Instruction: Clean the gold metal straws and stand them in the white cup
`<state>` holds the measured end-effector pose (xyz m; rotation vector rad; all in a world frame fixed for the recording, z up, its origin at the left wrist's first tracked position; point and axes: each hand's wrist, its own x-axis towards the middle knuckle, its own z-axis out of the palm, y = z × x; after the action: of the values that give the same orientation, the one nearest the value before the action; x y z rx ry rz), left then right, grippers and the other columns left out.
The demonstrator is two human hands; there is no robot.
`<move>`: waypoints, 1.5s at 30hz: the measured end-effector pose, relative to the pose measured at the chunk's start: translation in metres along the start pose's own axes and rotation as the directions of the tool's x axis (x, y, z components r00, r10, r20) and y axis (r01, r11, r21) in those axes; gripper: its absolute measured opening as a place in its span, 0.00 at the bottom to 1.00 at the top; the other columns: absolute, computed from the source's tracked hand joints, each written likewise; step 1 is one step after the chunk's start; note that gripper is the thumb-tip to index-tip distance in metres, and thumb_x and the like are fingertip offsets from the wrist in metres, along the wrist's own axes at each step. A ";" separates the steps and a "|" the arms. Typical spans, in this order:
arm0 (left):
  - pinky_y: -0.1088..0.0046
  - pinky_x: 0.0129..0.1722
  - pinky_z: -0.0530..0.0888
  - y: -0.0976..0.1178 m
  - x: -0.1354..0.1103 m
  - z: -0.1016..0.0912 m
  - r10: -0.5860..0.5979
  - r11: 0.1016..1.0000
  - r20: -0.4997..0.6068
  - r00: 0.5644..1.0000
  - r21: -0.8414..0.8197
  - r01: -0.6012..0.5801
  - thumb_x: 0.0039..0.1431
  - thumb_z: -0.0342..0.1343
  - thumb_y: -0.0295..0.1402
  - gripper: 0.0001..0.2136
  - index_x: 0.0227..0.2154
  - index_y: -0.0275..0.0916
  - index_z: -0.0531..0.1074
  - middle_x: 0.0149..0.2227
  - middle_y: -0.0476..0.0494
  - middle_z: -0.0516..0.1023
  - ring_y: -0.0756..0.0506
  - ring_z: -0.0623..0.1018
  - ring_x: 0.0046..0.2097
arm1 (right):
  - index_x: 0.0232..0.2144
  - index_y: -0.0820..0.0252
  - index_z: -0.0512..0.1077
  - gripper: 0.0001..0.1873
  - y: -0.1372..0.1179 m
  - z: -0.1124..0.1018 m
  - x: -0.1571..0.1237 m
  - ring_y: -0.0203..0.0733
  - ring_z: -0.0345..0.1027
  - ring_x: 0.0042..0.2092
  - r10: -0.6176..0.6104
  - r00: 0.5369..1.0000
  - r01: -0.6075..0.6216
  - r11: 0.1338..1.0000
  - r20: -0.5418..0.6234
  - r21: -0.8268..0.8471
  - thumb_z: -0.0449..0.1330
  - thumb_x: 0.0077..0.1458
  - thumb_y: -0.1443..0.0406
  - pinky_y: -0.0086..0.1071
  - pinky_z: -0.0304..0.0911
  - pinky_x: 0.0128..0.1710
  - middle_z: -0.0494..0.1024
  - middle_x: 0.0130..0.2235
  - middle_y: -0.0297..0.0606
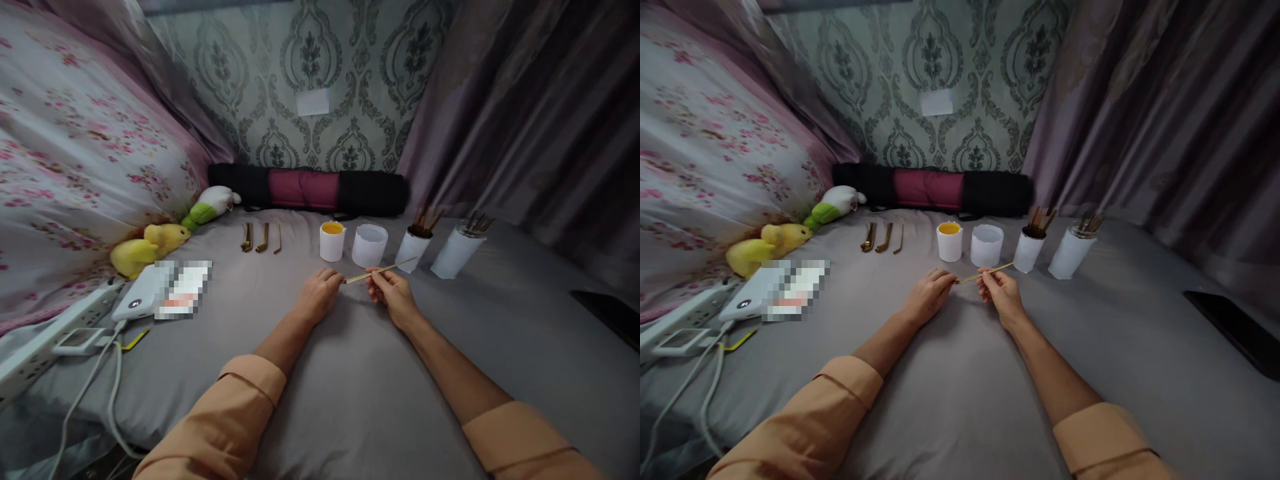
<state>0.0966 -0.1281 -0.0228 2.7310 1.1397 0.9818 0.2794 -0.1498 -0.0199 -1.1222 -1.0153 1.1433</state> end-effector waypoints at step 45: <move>0.79 0.18 0.66 0.017 0.010 0.000 -0.442 -0.208 0.627 0.642 -0.768 0.606 0.56 0.47 0.32 0.10 0.34 0.28 0.67 0.24 0.41 0.72 0.53 0.71 0.21 | 0.31 0.61 0.69 0.15 0.002 -0.003 0.003 0.29 0.58 0.20 -0.021 0.989 0.017 1.000 -0.145 -0.026 0.58 0.43 0.57 0.23 0.52 0.15 0.67 0.23 0.31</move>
<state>0.1128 -0.1339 -0.0130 0.8953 0.8530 0.8274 0.2819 -0.1475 -0.0221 -1.1953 -0.9272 1.0208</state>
